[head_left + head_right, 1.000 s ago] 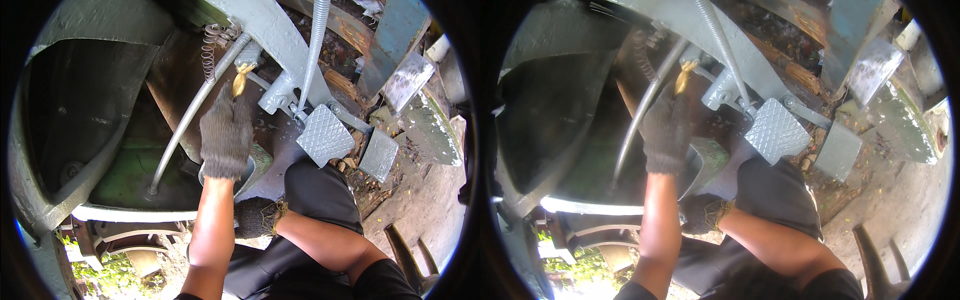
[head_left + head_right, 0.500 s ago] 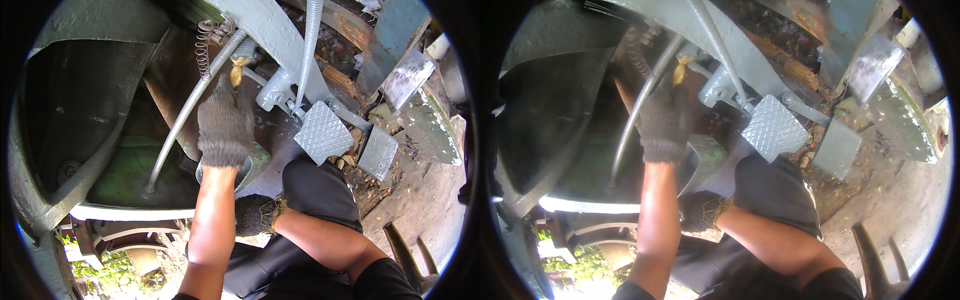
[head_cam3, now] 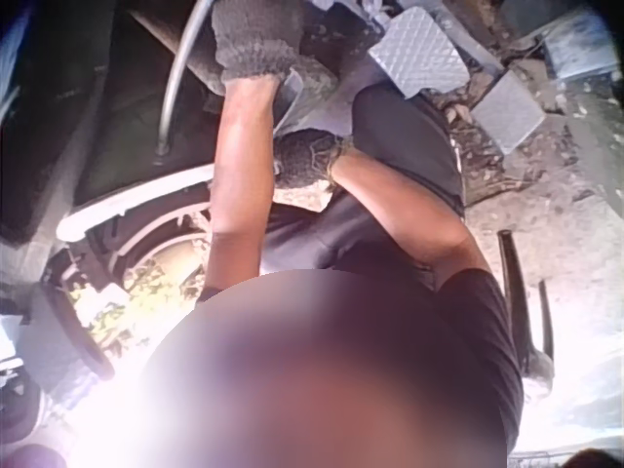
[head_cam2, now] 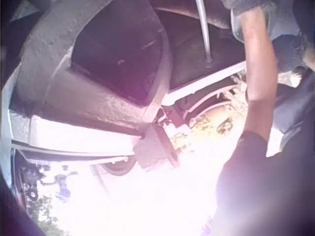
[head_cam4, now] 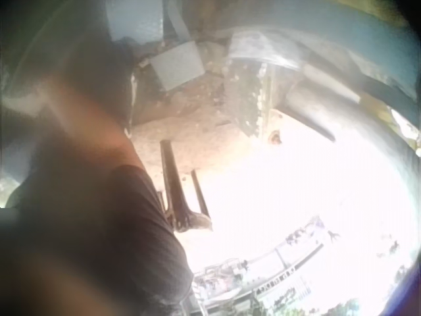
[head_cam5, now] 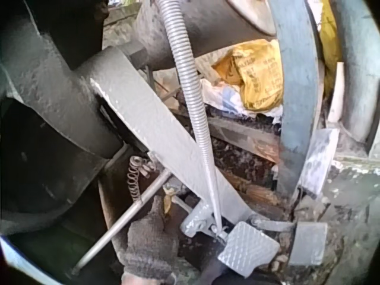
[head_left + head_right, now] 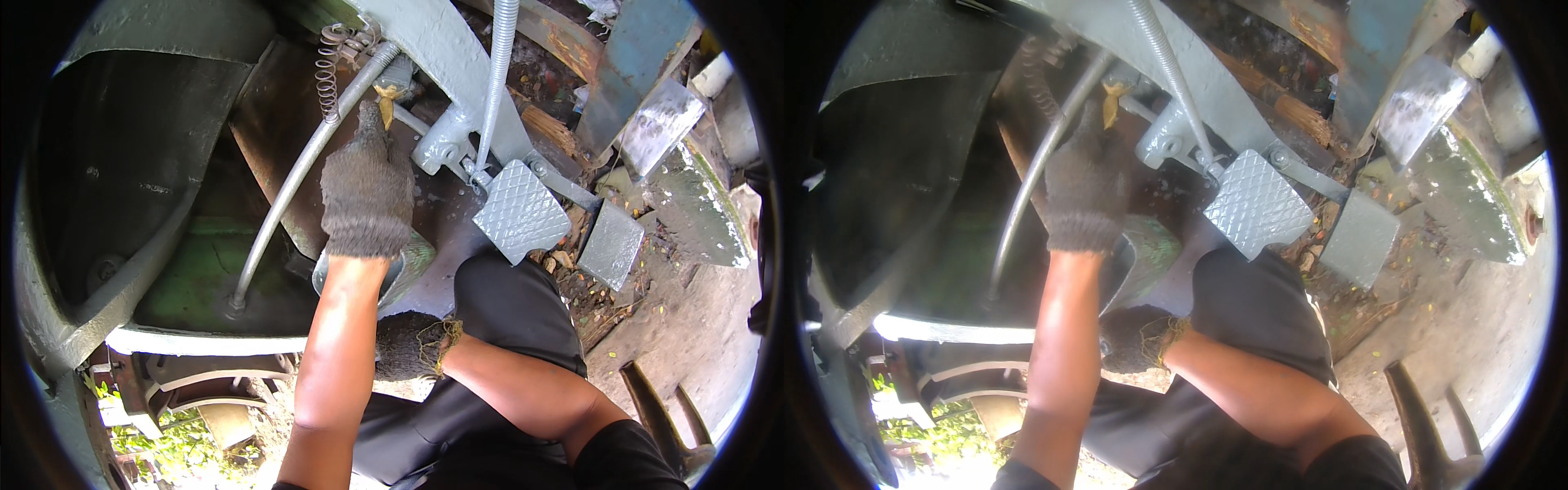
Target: The person paints the lower frame and mechanical components of a large metal machine using a small brush. They repeatedly dip the brush into a metal paint can and apply grey paint to various parts of the machine's structure.
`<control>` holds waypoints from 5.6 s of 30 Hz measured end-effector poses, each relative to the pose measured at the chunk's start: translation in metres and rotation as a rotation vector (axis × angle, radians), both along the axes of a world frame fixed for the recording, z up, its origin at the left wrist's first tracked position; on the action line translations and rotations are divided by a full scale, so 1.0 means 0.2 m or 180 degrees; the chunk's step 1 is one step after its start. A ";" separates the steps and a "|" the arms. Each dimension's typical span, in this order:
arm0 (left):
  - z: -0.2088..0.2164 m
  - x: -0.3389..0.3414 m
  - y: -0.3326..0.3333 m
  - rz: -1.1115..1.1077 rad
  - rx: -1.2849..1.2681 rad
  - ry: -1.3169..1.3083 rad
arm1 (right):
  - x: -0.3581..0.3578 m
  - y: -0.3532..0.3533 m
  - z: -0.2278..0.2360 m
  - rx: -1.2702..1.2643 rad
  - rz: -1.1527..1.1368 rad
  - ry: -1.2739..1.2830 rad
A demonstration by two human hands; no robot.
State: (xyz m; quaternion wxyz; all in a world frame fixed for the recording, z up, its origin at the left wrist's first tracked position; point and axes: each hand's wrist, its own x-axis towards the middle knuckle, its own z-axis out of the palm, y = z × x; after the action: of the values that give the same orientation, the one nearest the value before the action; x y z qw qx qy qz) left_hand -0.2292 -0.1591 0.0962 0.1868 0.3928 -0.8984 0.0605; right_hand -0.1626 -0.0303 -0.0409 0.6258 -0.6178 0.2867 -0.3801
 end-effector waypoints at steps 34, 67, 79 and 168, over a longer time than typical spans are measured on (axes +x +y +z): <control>0.19 -0.04 -0.15 -0.0402 -0.0180 -0.1108 | -0.12 0.01 0.18 -0.0311 -0.0114 0.1307; 0.04 0.09 -0.02 -0.0417 -0.0113 -0.0183 | -0.01 0.00 0.02 -0.0591 0.0111 0.1253; 0.04 0.08 -0.05 -0.0387 0.0078 -0.0769 | 0.06 -0.02 -0.08 -0.1100 -0.0080 0.1330; -0.18 1.44 1.06 0.0748 0.3540 0.2213 | -0.67 -0.22 0.71 -0.2153 -0.4875 0.1246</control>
State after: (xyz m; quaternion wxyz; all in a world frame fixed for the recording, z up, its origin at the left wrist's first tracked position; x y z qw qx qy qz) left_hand 0.0591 0.0527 0.0601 0.2274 0.5226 -0.6345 -0.5221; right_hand -0.2961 -0.0738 0.1012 -0.0816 -0.4618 0.5987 -0.6493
